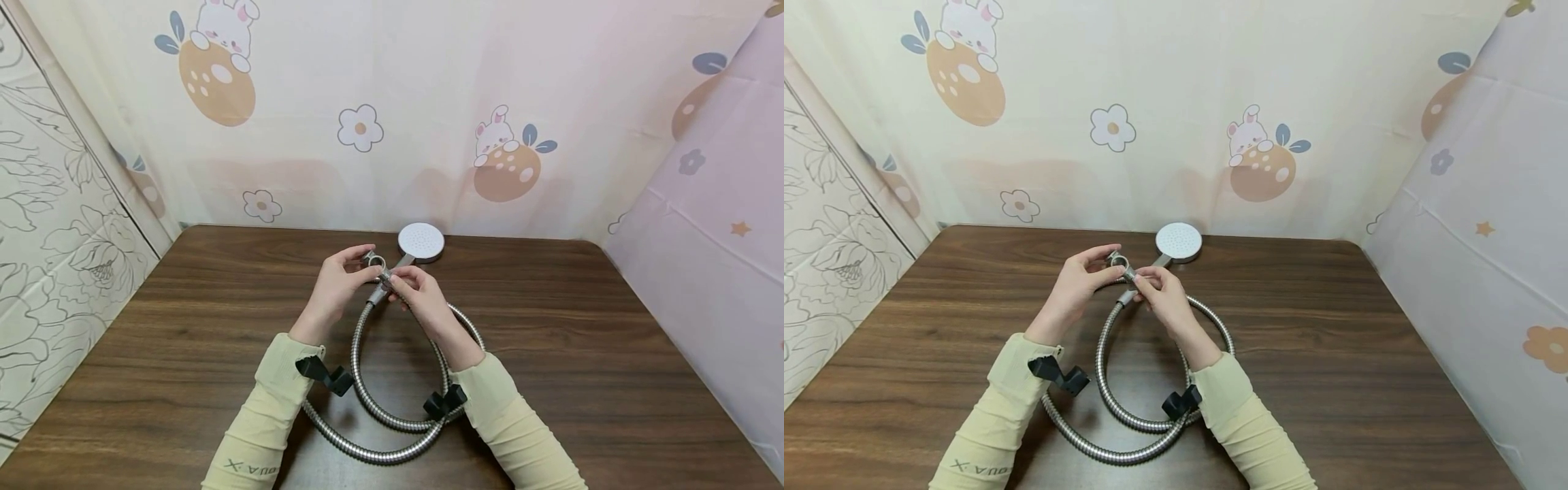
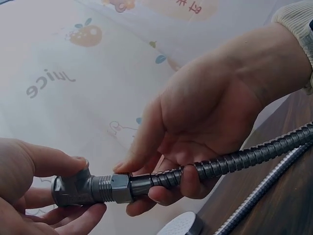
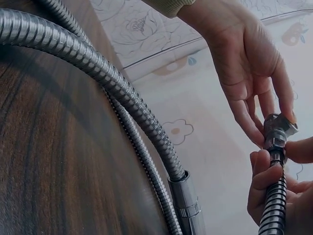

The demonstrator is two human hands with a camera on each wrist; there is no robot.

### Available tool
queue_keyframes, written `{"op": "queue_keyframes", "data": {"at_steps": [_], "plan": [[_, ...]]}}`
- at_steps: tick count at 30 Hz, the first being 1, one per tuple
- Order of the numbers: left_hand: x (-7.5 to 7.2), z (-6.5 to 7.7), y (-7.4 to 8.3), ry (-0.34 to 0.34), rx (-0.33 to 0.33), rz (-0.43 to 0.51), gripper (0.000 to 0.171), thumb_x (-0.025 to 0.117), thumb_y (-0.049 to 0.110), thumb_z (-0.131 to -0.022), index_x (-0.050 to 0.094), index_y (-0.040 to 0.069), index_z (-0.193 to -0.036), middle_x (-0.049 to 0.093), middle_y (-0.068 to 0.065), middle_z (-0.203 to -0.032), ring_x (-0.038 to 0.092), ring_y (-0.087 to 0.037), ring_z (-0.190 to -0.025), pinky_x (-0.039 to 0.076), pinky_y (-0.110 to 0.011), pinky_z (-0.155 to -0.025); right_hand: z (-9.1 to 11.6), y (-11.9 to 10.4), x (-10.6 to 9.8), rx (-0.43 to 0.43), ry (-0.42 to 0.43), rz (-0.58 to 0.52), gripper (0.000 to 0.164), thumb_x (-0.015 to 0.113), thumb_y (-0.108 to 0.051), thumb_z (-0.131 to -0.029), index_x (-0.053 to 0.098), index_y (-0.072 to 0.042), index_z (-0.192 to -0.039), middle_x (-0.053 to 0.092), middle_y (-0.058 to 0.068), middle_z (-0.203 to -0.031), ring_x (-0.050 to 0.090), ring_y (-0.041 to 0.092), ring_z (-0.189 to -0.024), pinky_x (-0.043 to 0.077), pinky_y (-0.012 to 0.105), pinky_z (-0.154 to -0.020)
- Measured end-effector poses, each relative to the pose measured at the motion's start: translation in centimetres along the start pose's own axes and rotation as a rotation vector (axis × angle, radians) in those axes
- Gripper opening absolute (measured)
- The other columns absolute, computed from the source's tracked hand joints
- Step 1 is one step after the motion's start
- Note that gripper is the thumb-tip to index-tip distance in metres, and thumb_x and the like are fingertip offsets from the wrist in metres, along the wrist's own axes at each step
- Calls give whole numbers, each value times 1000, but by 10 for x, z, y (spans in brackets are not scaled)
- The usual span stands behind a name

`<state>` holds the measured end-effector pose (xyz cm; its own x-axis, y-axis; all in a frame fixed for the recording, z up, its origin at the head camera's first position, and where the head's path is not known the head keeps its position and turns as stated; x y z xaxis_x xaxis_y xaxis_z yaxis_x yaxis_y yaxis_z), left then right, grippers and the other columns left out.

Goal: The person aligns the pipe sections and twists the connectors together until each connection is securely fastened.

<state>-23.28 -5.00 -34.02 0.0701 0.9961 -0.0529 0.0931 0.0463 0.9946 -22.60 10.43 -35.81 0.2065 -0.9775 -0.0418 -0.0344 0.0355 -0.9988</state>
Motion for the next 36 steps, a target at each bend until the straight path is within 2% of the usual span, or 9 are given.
{"op": "queue_keyframes", "data": {"at_steps": [3, 5, 8, 14, 21, 29, 36], "plan": [[-1, 0, 0, -3, -5, -8, 41, 66, 9, -81, 57, 8, -122, 59, -14, -111, 58, -23, -99, 49, -37, -82, 1, -1, 0, 9, -9, 13, 29, 56, -8, -89, 48, 4, -114, 64, 5, -87, 57, 6, -65, 39, 22, -54], [-1, 0, 1, -4, -4, -13, 42, 66, 10, -81, 57, 8, -122, 59, -14, -111, 58, -23, -99, 48, -40, -84, 1, -2, -1, 24, -7, 26, 33, 60, -7, -85, 47, 2, -114, 63, 1, -86, 56, 6, -65, 39, 22, -55], [-1, 1, 1, -8, 4, -21, 42, 67, 9, -81, 57, 8, -122, 59, -14, -112, 57, -25, -100, 48, -39, -84, 2, -2, -1, 40, 5, 36, 35, 64, -5, -82, 47, 1, -112, 63, -3, -83, 55, 6, -66, 40, 21, -56], [-1, 1, 1, -14, 21, -18, 42, 66, 7, -80, 57, 7, -121, 60, -14, -110, 57, -28, -102, 49, -32, -80, 2, -3, 0, 51, 16, 15, 27, 63, -6, -84, 53, 3, -108, 65, -3, -79, 58, 7, -64, 40, 23, -55], [-1, 1, 1, -18, 45, -24, 43, 67, 6, -80, 57, 6, -121, 62, -16, -108, 58, -25, -100, 49, -27, -77, 1, -3, -1, 50, 51, 31, 26, 63, -8, -84, 58, 5, -107, 57, -1, -85, 59, 7, -65, 43, 24, -56], [-2, 1, 2, -18, 47, 1, 42, 67, 6, -80, 58, 6, -121, 62, -17, -108, 59, -23, -98, 49, -27, -77, 2, -5, 0, 38, 36, 15, 27, 60, -6, -86, 57, 9, -108, 60, -5, -77, 61, 9, -65, 43, 23, -56], [-3, 1, 4, -16, 45, -2, 42, 67, 5, -79, 58, 6, -121, 63, -17, -107, 59, -20, -94, 49, -25, -75, 1, -3, 0, 10, 14, -63, 23, 56, -3, -88, 52, 9, -106, 62, -5, -73, 59, 7, -61, 41, 20, -52]]}}
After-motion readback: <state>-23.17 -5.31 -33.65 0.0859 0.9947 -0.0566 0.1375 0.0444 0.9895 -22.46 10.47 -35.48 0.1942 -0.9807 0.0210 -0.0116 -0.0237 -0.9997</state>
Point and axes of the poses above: each hand's wrist, its own z-axis away from the middle knuckle, its own x-axis out of the palm, y = z × x, the point moved 2 cm from there along -z, towards the middle knuckle
